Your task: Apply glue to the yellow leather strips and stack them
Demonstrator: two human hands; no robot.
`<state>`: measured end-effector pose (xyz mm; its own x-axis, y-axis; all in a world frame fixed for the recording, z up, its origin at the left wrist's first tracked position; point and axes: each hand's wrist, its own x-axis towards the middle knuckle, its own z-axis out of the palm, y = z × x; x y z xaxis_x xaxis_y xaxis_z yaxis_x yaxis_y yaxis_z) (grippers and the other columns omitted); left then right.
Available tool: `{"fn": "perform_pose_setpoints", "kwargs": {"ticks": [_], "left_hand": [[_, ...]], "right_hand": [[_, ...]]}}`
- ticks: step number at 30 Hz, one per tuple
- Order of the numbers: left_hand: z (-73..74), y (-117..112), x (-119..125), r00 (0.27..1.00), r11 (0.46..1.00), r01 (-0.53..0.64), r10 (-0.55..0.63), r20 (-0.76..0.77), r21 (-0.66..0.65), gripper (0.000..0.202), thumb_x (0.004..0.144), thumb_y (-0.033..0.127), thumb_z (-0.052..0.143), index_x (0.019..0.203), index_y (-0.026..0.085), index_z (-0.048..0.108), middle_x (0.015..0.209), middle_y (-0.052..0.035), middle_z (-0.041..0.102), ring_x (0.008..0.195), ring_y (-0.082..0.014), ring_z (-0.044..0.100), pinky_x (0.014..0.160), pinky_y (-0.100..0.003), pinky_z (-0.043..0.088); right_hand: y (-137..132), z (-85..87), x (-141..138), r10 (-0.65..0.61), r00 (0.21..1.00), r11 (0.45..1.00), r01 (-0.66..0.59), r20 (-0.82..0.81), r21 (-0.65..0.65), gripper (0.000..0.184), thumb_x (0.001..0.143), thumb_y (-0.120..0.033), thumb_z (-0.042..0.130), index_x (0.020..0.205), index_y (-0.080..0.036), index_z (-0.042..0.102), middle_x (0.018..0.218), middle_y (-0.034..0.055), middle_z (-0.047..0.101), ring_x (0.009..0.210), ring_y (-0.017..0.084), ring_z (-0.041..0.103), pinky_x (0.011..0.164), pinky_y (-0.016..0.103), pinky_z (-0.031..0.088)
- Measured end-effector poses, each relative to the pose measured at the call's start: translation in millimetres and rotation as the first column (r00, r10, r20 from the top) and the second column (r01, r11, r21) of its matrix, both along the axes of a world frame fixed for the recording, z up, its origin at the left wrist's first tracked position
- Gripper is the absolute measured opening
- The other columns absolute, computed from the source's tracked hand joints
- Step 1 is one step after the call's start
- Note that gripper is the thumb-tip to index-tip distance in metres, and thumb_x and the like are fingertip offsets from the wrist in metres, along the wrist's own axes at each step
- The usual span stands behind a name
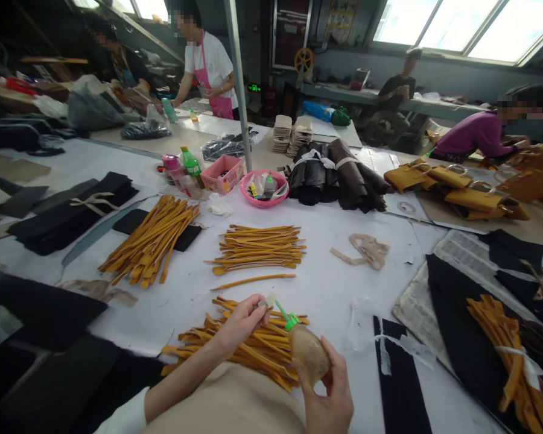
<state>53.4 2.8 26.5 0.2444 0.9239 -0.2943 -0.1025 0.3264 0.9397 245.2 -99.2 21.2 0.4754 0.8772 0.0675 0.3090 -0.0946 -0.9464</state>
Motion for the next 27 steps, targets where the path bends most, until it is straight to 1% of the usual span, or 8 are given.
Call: {"fn": "perform_pose_setpoints", "kwargs": {"ticks": [4,7,11,15,18,20,24,27], "left_hand": [[1.9,-0.7,0.5,1.000,1.000,0.006,-0.006,0.026,-0.013,0.025,0.093,0.039,0.051,0.079,0.018,0.050,0.064,0.0038,0.053,0.050,-0.0079,0.032,0.048,-0.021,0.024],[0.8,-1.4,1.1,0.999,1.000,0.008,-0.008,0.037,-0.015,0.028,0.093,0.041,0.051,0.078,0.018,0.049,0.064,0.0034,0.054,0.050,-0.0075,0.032,0.047,-0.021,0.023],[-0.2,-1.7,1.5,0.998,1.000,0.005,-0.003,0.063,-0.025,0.030,0.093,0.045,0.053,0.080,0.018,0.050,0.065,0.0029,0.056,0.049,-0.0072,0.033,0.047,-0.021,0.023],[3.7,-1.0,1.4,0.996,1.000,0.011,-0.009,0.085,-0.026,0.032,0.092,0.048,0.054,0.080,0.018,0.049,0.063,0.0039,0.054,0.048,-0.0069,0.030,0.047,-0.021,0.022],[7.1,-0.7,1.4,0.997,0.999,0.010,-0.007,0.083,-0.034,0.034,0.091,0.049,0.054,0.078,0.019,0.048,0.062,0.0045,0.052,0.048,-0.0068,0.030,0.046,-0.021,0.022],[8.0,-0.6,1.7,0.997,0.999,0.007,-0.004,0.074,-0.039,0.034,0.091,0.049,0.054,0.078,0.018,0.049,0.062,0.0042,0.052,0.048,-0.0070,0.031,0.046,-0.021,0.022],[6.8,-0.2,2.9,0.998,0.999,0.020,-0.018,0.053,-0.029,0.033,0.090,0.048,0.054,0.077,0.019,0.048,0.061,0.0043,0.052,0.048,-0.0071,0.031,0.046,-0.022,0.022],[4.9,0.2,3.7,0.999,1.000,0.018,-0.017,0.040,-0.023,0.033,0.091,0.047,0.054,0.076,0.019,0.048,0.061,0.0042,0.051,0.048,-0.0073,0.031,0.047,-0.022,0.022]], "right_hand": [[0.6,-1.5,0.4,-0.006,1.000,1.000,0.006,-0.011,0.009,0.061,0.070,-0.040,0.082,0.124,-0.021,0.060,0.126,0.0109,0.061,0.104,0.028,0.064,0.085,0.035,0.057],[3.2,-1.9,0.2,0.014,1.000,1.000,-0.015,-0.028,-0.019,0.062,0.069,-0.041,0.083,0.123,-0.021,0.061,0.123,0.0107,0.063,0.101,0.027,0.066,0.083,0.035,0.058],[7.0,-1.6,-0.2,-0.073,0.995,0.997,0.072,-0.071,-0.016,0.066,0.068,-0.041,0.083,0.126,-0.021,0.059,0.123,0.0109,0.064,0.098,0.027,0.067,0.083,0.035,0.058],[8.4,0.9,-4.1,-0.025,0.992,0.999,0.021,-0.125,-0.039,0.066,0.067,-0.042,0.084,0.124,-0.020,0.060,0.126,0.0108,0.063,0.103,0.028,0.066,0.087,0.036,0.056],[10.0,3.0,-5.6,-0.097,0.980,0.992,0.080,-0.174,-0.100,0.070,0.067,-0.044,0.084,0.128,-0.021,0.058,0.123,0.0102,0.065,0.099,0.027,0.067,0.084,0.035,0.057],[10.7,3.4,-4.4,-0.128,0.973,0.990,0.113,-0.191,-0.087,0.070,0.068,-0.043,0.084,0.128,-0.021,0.057,0.124,0.0101,0.065,0.101,0.027,0.067,0.085,0.035,0.056],[12.6,1.6,-0.7,-0.042,0.977,0.995,0.021,-0.210,-0.101,0.070,0.065,-0.042,0.086,0.125,-0.020,0.059,0.123,0.0106,0.066,0.100,0.028,0.068,0.084,0.036,0.057],[14.9,1.2,-0.1,-0.090,0.971,0.987,0.057,-0.221,-0.151,0.074,0.064,-0.044,0.086,0.128,-0.020,0.057,0.121,0.0108,0.067,0.096,0.029,0.069,0.081,0.037,0.058]]}}
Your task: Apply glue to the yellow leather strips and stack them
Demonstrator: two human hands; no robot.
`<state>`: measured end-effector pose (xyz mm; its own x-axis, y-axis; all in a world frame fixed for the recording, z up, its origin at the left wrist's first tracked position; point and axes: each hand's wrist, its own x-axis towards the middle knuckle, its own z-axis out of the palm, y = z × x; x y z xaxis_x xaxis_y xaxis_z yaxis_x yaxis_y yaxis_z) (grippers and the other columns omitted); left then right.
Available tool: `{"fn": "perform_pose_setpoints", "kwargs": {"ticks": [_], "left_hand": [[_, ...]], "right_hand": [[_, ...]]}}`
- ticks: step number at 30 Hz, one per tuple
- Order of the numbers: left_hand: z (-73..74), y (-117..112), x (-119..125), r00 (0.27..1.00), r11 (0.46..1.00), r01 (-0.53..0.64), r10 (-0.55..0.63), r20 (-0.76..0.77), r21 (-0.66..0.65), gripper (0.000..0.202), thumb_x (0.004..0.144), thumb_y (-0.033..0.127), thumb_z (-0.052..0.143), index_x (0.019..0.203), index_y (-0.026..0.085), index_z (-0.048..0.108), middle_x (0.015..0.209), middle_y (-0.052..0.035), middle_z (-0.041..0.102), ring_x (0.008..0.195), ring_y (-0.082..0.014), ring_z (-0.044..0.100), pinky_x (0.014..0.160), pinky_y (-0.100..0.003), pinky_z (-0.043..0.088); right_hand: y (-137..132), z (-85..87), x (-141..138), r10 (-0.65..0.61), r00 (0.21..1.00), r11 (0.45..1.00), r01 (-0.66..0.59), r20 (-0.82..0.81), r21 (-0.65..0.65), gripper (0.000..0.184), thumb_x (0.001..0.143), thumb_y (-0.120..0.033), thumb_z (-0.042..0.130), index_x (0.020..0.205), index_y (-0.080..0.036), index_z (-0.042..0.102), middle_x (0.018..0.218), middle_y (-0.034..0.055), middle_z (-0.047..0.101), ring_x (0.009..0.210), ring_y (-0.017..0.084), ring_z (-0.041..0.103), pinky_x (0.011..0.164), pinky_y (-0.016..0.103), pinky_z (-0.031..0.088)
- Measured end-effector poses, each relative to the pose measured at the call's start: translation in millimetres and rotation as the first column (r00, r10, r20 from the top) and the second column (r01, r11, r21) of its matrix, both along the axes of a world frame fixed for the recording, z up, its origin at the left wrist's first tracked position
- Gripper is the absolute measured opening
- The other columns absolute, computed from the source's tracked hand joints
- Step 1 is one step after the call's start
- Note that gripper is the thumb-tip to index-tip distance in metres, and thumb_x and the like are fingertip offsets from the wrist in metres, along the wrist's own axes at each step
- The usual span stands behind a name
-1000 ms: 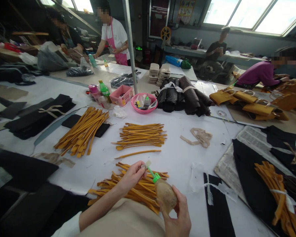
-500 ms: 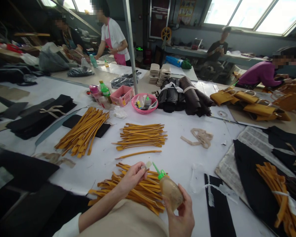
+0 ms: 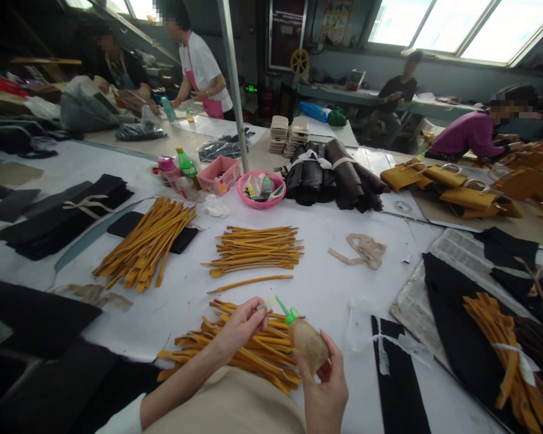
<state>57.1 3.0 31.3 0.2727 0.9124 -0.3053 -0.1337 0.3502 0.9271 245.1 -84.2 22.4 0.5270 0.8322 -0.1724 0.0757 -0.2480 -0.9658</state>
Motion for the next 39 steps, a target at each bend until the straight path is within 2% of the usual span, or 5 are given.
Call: {"fn": "perform_pose_setpoints", "kwargs": {"ticks": [12,17,25,34,39], "left_hand": [[2.2,1.9,-0.4,1.000,1.000,-0.010,0.010,-0.006,-0.015,0.032,0.091,0.047,0.053,0.077,0.019,0.048,0.063,0.0036,0.053,0.048,-0.0073,0.032,0.047,-0.022,0.023],[-1.7,3.4,-0.8,1.000,1.000,-0.015,0.015,-0.015,0.004,0.031,0.091,0.046,0.053,0.077,0.019,0.049,0.063,0.0042,0.051,0.049,-0.0078,0.032,0.048,-0.022,0.024],[-12.4,4.2,-1.5,0.999,0.999,-0.015,0.017,-0.040,0.052,0.026,0.091,0.041,0.053,0.080,0.018,0.052,0.064,0.0034,0.053,0.052,-0.0092,0.037,0.051,-0.022,0.027],[-12.9,6.8,1.2,1.000,1.000,0.003,-0.003,-0.024,-0.016,0.028,0.091,0.046,0.054,0.084,0.019,0.052,0.064,0.0042,0.053,0.049,-0.0086,0.032,0.049,-0.022,0.024],[-12.1,8.8,-3.1,0.986,0.997,0.050,-0.039,-0.160,0.064,0.027,0.094,0.044,0.049,0.083,0.019,0.054,0.065,0.0032,0.054,0.056,-0.0115,0.042,0.057,-0.023,0.033]], "right_hand": [[2.1,-0.6,1.1,-0.027,0.998,0.999,0.025,0.049,0.049,0.073,0.067,-0.042,0.085,0.130,-0.021,0.056,0.125,0.0113,0.065,0.102,0.029,0.067,0.086,0.038,0.057],[0.0,-1.6,3.7,0.087,0.993,0.994,-0.092,0.086,0.052,0.067,0.065,-0.040,0.086,0.124,-0.021,0.061,0.124,0.0105,0.064,0.100,0.028,0.067,0.084,0.037,0.058],[0.4,6.0,4.6,0.113,0.992,0.993,-0.114,0.060,0.003,0.066,0.065,-0.043,0.085,0.123,-0.022,0.062,0.118,0.0083,0.068,0.092,0.026,0.070,0.079,0.034,0.059],[8.7,6.4,-0.3,0.032,0.999,0.999,-0.032,0.009,0.012,0.070,0.062,-0.046,0.087,0.122,-0.020,0.061,0.117,0.0102,0.069,0.096,0.028,0.069,0.081,0.036,0.059],[21.3,3.8,2.0,-0.110,0.981,0.994,0.106,-0.160,-0.031,0.072,0.062,-0.044,0.088,0.123,-0.022,0.058,0.108,0.0074,0.071,0.078,0.025,0.072,0.061,0.031,0.059]]}}
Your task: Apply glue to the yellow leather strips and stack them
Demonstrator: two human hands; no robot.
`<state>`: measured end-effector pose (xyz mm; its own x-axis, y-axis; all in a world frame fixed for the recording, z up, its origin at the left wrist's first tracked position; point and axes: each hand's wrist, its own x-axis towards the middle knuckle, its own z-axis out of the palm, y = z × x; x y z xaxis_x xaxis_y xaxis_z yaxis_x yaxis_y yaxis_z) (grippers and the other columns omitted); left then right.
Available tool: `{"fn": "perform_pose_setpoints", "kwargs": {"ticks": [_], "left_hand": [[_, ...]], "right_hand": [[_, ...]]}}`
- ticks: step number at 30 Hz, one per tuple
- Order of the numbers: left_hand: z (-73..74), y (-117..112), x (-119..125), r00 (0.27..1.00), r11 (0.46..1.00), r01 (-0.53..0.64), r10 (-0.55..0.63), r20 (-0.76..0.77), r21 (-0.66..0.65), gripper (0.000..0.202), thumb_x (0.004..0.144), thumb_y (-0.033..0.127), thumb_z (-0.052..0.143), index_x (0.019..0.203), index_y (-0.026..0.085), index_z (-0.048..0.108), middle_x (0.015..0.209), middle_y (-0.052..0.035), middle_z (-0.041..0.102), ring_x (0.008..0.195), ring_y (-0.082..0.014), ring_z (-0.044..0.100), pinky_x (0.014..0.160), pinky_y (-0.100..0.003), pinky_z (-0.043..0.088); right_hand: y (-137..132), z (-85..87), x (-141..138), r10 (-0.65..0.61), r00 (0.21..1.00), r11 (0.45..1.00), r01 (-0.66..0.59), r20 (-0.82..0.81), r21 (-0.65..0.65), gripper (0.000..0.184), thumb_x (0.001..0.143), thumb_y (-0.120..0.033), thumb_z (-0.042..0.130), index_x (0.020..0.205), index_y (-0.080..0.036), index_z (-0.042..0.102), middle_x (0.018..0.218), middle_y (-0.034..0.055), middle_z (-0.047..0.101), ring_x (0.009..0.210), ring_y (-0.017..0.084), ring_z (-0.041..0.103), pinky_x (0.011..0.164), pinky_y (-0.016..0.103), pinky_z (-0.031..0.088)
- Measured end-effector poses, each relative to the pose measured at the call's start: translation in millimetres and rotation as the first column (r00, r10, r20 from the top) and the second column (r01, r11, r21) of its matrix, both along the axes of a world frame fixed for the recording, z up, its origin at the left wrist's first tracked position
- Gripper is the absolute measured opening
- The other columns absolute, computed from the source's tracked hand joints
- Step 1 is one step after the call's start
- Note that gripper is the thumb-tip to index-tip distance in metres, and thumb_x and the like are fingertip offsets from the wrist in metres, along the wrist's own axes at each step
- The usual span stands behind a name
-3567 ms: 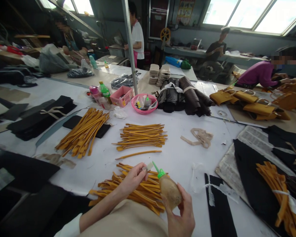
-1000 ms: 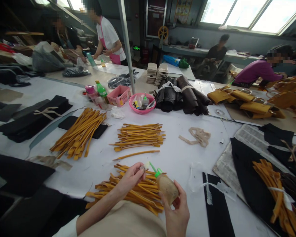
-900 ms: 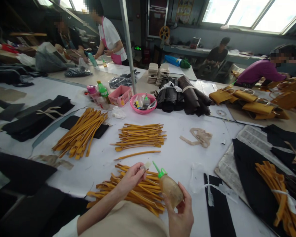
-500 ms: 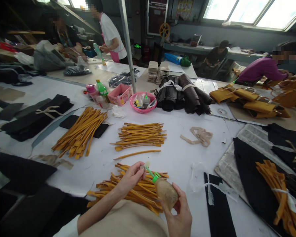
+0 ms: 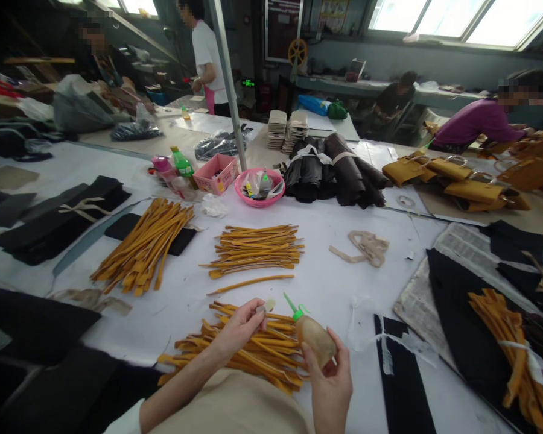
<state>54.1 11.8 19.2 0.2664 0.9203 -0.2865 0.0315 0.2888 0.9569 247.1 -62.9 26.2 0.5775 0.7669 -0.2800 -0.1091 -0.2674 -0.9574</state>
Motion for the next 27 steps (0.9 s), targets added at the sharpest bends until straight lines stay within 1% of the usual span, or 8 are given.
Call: {"fn": "perform_pose_setpoints", "kwargs": {"ticks": [4,7,11,15,17,21,24,27], "left_hand": [[3.7,4.2,-12.3,0.937,0.979,0.031,0.042,-0.348,0.203,0.028,0.095,0.044,0.052,0.112,0.025,0.063,0.085,-0.0001,0.065,0.072,-0.0173,0.057,0.070,-0.027,0.041],[9.7,13.9,-19.8,0.884,0.939,0.024,0.141,-0.446,0.344,0.033,0.096,0.040,0.052,0.125,0.033,0.064,0.106,-0.0031,0.069,0.091,-0.0216,0.063,0.082,-0.029,0.044],[17.4,37.3,-17.4,0.878,0.882,0.067,0.169,-0.447,0.467,0.027,0.097,0.034,0.051,0.115,0.030,0.071,0.104,-0.0035,0.073,0.091,-0.0210,0.065,0.085,-0.028,0.044],[9.2,75.4,3.7,0.807,0.833,0.227,0.129,-0.577,0.504,0.025,0.098,0.030,0.049,0.092,0.026,0.073,0.074,-0.0003,0.066,0.068,-0.0168,0.058,0.071,-0.026,0.040],[-6.1,98.0,20.2,0.764,0.818,0.307,0.093,-0.638,0.486,0.025,0.098,0.031,0.048,0.093,0.026,0.072,0.074,0.0000,0.064,0.070,-0.0170,0.059,0.072,-0.026,0.041],[-54.6,125.8,50.4,0.656,0.796,0.425,0.058,-0.752,0.432,0.029,0.093,0.034,0.060,0.120,0.025,0.062,0.108,-0.0066,0.064,0.104,-0.0236,0.058,0.094,-0.035,0.043],[-94.7,115.7,56.4,0.549,0.796,0.524,-0.043,-0.834,0.304,0.027,0.093,0.024,0.057,0.120,0.023,0.061,0.114,-0.0084,0.062,0.110,-0.0235,0.056,0.098,-0.037,0.042],[-126.4,90.1,45.4,0.505,0.776,0.599,-0.176,-0.845,0.197,0.014,0.088,0.018,0.061,0.100,0.023,0.067,0.099,-0.0044,0.064,0.095,-0.0193,0.061,0.085,-0.029,0.048]], "right_hand": [[6.9,-4.2,18.6,-0.060,0.962,0.998,0.058,-0.267,-0.015,0.066,0.066,-0.044,0.086,0.121,-0.021,0.058,0.102,0.0065,0.072,0.070,0.025,0.073,0.053,0.029,0.056],[6.8,-9.3,33.3,-0.091,0.950,0.996,0.085,-0.298,-0.032,0.065,0.066,-0.041,0.087,0.120,-0.020,0.059,0.103,0.0069,0.073,0.071,0.026,0.074,0.053,0.029,0.057],[5.9,-15.7,44.9,-0.138,0.946,0.990,0.130,-0.294,-0.046,0.064,0.064,-0.041,0.088,0.118,-0.019,0.060,0.102,0.0068,0.073,0.072,0.026,0.074,0.053,0.027,0.057],[7.4,-19.1,50.1,-0.167,0.938,0.986,0.159,-0.304,-0.053,0.063,0.065,-0.041,0.088,0.118,-0.019,0.061,0.100,0.0056,0.074,0.070,0.024,0.074,0.053,0.025,0.057],[8.6,-19.8,52.2,-0.173,0.933,0.985,0.167,-0.314,-0.045,0.063,0.065,-0.040,0.088,0.118,-0.019,0.060,0.101,0.0052,0.073,0.070,0.023,0.074,0.054,0.024,0.056],[9.0,-21.4,57.9,-0.191,0.933,0.981,0.185,-0.305,-0.050,0.064,0.065,-0.040,0.089,0.118,-0.020,0.059,0.101,0.0044,0.073,0.069,0.021,0.074,0.053,0.022,0.056],[5.0,-25.6,63.4,-0.230,0.925,0.973,0.219,-0.303,-0.070,0.065,0.063,-0.040,0.090,0.116,-0.020,0.059,0.098,0.0035,0.073,0.067,0.021,0.074,0.053,0.022,0.055],[0.1,-33.4,67.1,-0.260,0.919,0.965,0.240,-0.297,-0.102,0.066,0.062,-0.041,0.090,0.117,-0.020,0.058,0.097,0.0032,0.073,0.067,0.022,0.074,0.054,0.022,0.055]]}}
